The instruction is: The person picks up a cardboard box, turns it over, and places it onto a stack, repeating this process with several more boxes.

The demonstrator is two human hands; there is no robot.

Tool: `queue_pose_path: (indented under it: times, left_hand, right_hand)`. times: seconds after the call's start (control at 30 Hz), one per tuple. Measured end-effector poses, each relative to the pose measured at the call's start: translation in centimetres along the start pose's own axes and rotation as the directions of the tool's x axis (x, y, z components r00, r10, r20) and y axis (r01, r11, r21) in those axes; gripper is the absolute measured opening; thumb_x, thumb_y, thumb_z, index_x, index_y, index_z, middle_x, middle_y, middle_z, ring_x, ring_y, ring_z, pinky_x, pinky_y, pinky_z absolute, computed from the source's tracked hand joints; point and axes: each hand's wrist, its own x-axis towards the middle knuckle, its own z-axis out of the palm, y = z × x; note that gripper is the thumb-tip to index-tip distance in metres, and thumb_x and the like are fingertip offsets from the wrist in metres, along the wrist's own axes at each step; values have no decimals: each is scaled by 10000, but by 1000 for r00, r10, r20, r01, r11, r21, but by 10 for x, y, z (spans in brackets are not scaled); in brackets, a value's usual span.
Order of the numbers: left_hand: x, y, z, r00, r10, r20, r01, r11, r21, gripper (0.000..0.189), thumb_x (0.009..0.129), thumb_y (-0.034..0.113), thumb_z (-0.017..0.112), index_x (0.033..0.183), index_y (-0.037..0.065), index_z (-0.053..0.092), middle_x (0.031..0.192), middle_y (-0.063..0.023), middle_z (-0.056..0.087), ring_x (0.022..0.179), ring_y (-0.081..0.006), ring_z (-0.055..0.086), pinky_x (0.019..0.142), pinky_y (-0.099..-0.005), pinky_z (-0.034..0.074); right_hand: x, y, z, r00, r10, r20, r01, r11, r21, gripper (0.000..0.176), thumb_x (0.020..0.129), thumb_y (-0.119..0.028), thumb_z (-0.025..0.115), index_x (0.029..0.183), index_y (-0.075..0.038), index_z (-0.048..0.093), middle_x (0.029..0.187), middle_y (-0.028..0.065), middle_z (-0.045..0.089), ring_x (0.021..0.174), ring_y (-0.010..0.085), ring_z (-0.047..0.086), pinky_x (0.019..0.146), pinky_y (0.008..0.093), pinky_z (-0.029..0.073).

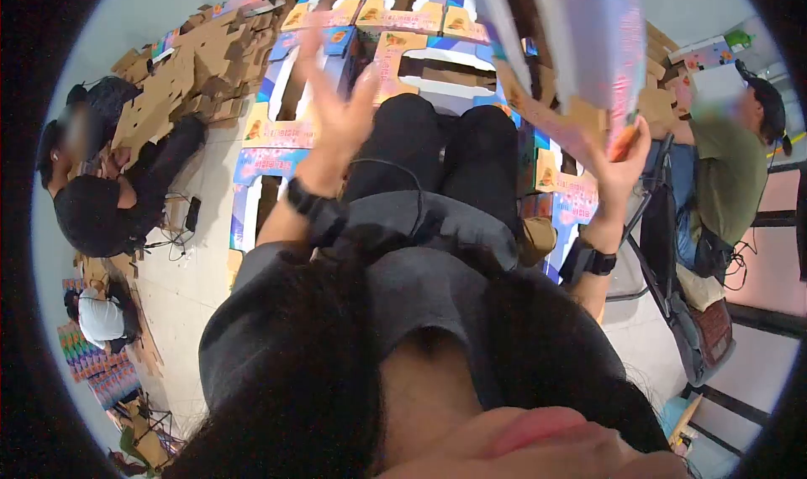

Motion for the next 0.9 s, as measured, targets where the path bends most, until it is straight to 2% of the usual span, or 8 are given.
queue_pose_path:
  times: [0.07, 0.13, 0.23, 0.33, 0.4, 0.7, 0.8, 0.9]
  left_hand:
    - [-14, -26, 49, 944, -116, 308, 110, 993, 35, 559, 887, 194, 621, 1354, 15, 372, 1318, -179, 457, 1213, -275, 446, 1024, -386, 354]
    - [-47, -51, 111, 785, -368, 498, 480, 870, -113, 614, 895, 296, 636, 1359, -5, 369, 1337, -199, 445, 1266, -299, 416, 1050, -394, 340]
    - [-91, -74, 193, 648, -426, 631, 605, 792, -87, 855, 829, 382, 702, 1388, -101, 272, 1445, -305, 293, 1362, -359, 305, 1103, -404, 281]
    - [-115, -63, 240, 501, -543, 674, 749, 663, -23, 811, 791, 376, 736, 1345, -62, 337, 1326, -238, 461, 1249, -301, 450, 1045, -364, 358]
    - [-139, -60, 258, 472, -519, 713, 735, 678, 7, 780, 779, 350, 751, 1326, -38, 353, 1268, -198, 518, 1181, -264, 508, 1008, -353, 396]
    - [-173, -68, 278, -210, -693, 689, 863, 201, 464, 976, 776, 502, 685, 1395, -112, 246, 1277, -181, 507, 1194, -236, 489, 1010, -322, 362]
    - [-147, -63, 257, -302, -330, 895, 930, 104, 352, 817, 840, 543, 571, 1411, 4, 346, 1321, -95, 499, 1234, -208, 456, 1004, -275, 313]
    - [-144, -57, 259, -400, -271, 875, 916, -76, 395, 703, 880, 573, 465, 1403, 107, 411, 1371, -40, 476, 1291, -190, 402, 1012, -276, 257]
  right_hand:
    - [11, 38, -21, 956, 294, -4, -284, 924, 258, 803, 665, -195, 851, 1294, 47, 415, 1276, 133, 485, 1152, 202, 493, 981, 311, 395]
    - [27, 61, -47, 888, 455, 64, -449, 831, 330, 631, 724, -138, 793, 1239, 54, 481, 1161, 135, 577, 1024, 211, 592, 875, 294, 478]
    - [42, 79, -70, 726, 675, 129, -660, 632, 405, 429, 772, -186, 727, 1120, 19, 583, 971, 113, 660, 850, 228, 667, 719, 343, 554]
    - [37, 113, -96, 484, 811, 328, -860, 372, 349, 392, 807, -262, 681, 1096, -10, 599, 993, 110, 658, 868, 217, 667, 702, 348, 558]
    - [28, 121, -96, 375, 903, 210, -896, 295, 333, 380, 823, -292, 650, 1099, -36, 598, 996, 99, 661, 865, 217, 670, 703, 339, 560]
    - [-13, 205, -104, 90, 935, 342, -992, 54, 113, 439, 809, -424, 636, 1152, -153, 589, 1044, 25, 667, 917, 178, 655, 739, 344, 522]
    - [-23, 239, -101, 84, 874, 479, -991, 23, 132, 472, 836, -414, 625, 1194, -111, 567, 1091, 69, 652, 950, 210, 653, 784, 375, 542]
    - [-36, 270, -103, 78, 847, 525, -995, 33, 95, 517, 829, -429, 637, 1212, -92, 553, 1101, 74, 641, 950, 219, 641, 798, 381, 526]
